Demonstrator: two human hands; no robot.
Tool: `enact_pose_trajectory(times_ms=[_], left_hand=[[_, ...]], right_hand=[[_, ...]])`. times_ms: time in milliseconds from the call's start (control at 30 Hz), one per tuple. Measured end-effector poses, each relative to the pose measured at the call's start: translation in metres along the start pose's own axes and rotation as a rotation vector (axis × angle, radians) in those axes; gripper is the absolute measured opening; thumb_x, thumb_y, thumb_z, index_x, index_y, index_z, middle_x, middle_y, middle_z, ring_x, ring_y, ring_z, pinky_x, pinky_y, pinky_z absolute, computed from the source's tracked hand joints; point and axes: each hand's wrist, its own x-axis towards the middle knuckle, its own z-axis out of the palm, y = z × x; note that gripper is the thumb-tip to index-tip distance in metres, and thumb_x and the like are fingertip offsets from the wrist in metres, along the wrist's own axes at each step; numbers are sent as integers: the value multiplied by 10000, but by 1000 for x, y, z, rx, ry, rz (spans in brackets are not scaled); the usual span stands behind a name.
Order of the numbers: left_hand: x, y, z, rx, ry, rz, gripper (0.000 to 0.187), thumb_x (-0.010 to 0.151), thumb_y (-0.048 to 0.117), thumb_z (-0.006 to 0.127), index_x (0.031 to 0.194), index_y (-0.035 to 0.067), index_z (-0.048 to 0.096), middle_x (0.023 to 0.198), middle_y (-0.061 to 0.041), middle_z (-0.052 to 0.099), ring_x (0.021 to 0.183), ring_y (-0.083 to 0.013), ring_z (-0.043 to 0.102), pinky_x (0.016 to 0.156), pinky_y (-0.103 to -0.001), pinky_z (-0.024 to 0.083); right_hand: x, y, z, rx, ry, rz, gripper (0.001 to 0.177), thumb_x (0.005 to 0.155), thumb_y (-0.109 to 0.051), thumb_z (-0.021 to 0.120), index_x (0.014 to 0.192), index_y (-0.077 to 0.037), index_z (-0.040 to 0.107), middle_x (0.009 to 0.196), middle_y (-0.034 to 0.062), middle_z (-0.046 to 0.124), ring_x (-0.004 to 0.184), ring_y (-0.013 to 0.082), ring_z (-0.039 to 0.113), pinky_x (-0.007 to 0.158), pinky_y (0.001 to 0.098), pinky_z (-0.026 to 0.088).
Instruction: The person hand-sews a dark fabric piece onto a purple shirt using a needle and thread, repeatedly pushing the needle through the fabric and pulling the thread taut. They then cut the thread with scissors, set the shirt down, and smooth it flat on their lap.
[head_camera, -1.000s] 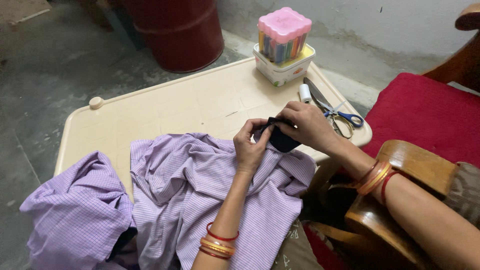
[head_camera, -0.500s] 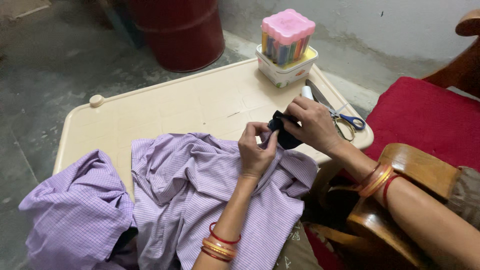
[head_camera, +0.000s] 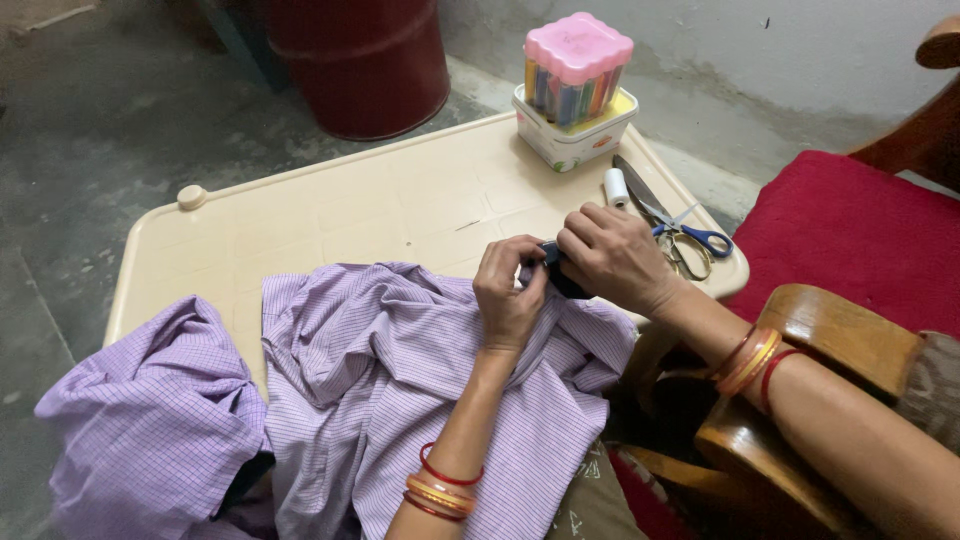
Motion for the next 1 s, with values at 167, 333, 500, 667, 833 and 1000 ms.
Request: enact_pose_trajectory(times_ms=[167, 333, 500, 667, 833, 1000], left_hand=[[-2, 1, 0, 34, -22, 77, 163, 831, -53, 741, 926, 51, 659, 1020, -63, 728, 918, -221, 683, 811, -345, 579], [-3, 3, -2, 86, 0, 98, 164, 849, -37, 749, 958, 50, 662, 1022, -71, 719, 923, -239, 677, 818, -357, 573], [0, 3, -2, 91, -4, 53, 213, 834, -22, 733, 1026, 43, 668, 1016, -84, 701, 924, -253, 668, 829, -372, 566], [0, 2, -3, 70, -49, 29, 200, 828, -8, 745, 1007, 46, 671, 991, -85, 685, 924, -268, 653, 826, -383, 552], [-1, 0, -1, 39, -58, 86, 209, 865, 0, 732, 1059, 50, 673, 1035, -81, 684, 954, -263, 652, 854, -376, 561], [-2, -4, -1, 66, -81, 69, 291, 815, 8, 729, 1098, 23, 663, 1039, -109, 668, 967, -291, 628, 873, -397, 546]], right_hand=[[-1, -5, 5, -64, -31, 101, 262, 733, -203, 764, 790, -51, 558, 806, 83, 545, 767, 253, 590, 645, 387, 505], [-2, -1, 5, 54, -30, 140, 245, 762, -182, 754, 943, -53, 650, 902, 65, 598, 849, 241, 629, 669, 361, 525], [-1, 0, 4, 81, -2, 109, 232, 765, -190, 756, 941, -77, 655, 942, 59, 609, 893, 241, 631, 714, 367, 535], [1, -3, 1, 44, -16, 66, 245, 714, -194, 762, 858, -65, 612, 876, 58, 577, 844, 247, 596, 700, 380, 524], [1, -7, 1, 60, -6, 148, 262, 684, -190, 762, 817, -62, 576, 840, 68, 547, 830, 260, 580, 694, 397, 507], [5, -3, 2, 124, -22, 124, 238, 701, -171, 751, 853, -62, 603, 854, 64, 552, 843, 259, 574, 732, 389, 509]])
